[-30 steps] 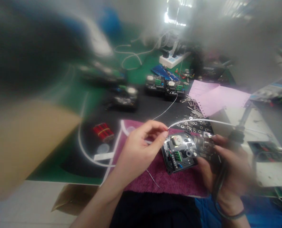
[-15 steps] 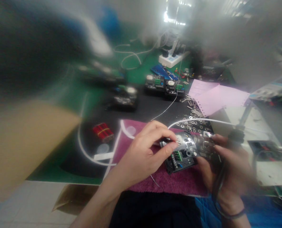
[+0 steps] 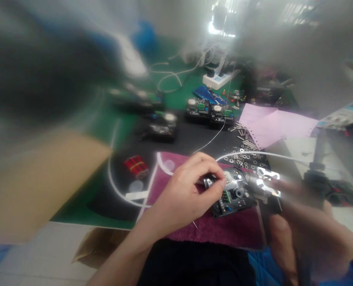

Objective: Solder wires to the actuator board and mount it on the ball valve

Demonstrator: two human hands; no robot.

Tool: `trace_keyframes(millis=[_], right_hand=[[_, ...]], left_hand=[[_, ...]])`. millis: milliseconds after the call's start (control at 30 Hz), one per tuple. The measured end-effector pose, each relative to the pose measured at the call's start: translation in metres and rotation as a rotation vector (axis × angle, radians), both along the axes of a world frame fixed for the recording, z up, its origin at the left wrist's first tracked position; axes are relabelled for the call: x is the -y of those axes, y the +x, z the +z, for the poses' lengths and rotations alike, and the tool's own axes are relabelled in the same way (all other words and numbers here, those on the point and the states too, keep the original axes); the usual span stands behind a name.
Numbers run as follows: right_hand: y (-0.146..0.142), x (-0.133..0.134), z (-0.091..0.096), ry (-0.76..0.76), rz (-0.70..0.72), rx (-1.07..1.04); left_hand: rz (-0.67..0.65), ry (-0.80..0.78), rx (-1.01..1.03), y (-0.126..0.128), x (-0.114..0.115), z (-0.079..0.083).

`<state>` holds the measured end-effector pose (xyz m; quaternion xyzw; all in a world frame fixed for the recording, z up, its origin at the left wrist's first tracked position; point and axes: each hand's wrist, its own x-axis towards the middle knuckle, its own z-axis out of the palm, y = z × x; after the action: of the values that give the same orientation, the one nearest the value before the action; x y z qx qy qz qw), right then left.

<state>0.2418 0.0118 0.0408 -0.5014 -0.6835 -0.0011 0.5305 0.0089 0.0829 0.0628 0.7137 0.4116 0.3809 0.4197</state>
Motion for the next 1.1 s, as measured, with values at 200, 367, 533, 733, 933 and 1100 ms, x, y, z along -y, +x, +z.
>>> trace_keyframes(millis=[200, 367, 533, 733, 933, 1100], right_hand=[[-0.012, -0.010, 0.002, -0.069, 0.256, -0.091], [-0.018, -0.015, -0.003, -0.143, 0.326, -0.081], [-0.022, -0.020, 0.002, -0.067, 0.353, -0.093], [-0.023, -0.024, 0.000, -0.070, 0.344, -0.026], [-0.017, -0.020, -0.004, -0.107, 0.377, -0.035], [-0.001, -0.011, 0.005, -0.150, 0.287, -0.012]], left_hand=[[0.004, -0.007, 0.001, 0.003, -0.001, -0.003], [0.021, 0.036, 0.002, 0.003, -0.003, -0.007], [0.027, 0.086, 0.010, 0.002, -0.005, -0.010], [0.026, 0.104, 0.024, 0.000, -0.002, -0.013], [0.019, 0.100, 0.013, -0.001, -0.002, -0.015], [0.004, 0.136, -0.055, -0.003, -0.003, -0.010]])
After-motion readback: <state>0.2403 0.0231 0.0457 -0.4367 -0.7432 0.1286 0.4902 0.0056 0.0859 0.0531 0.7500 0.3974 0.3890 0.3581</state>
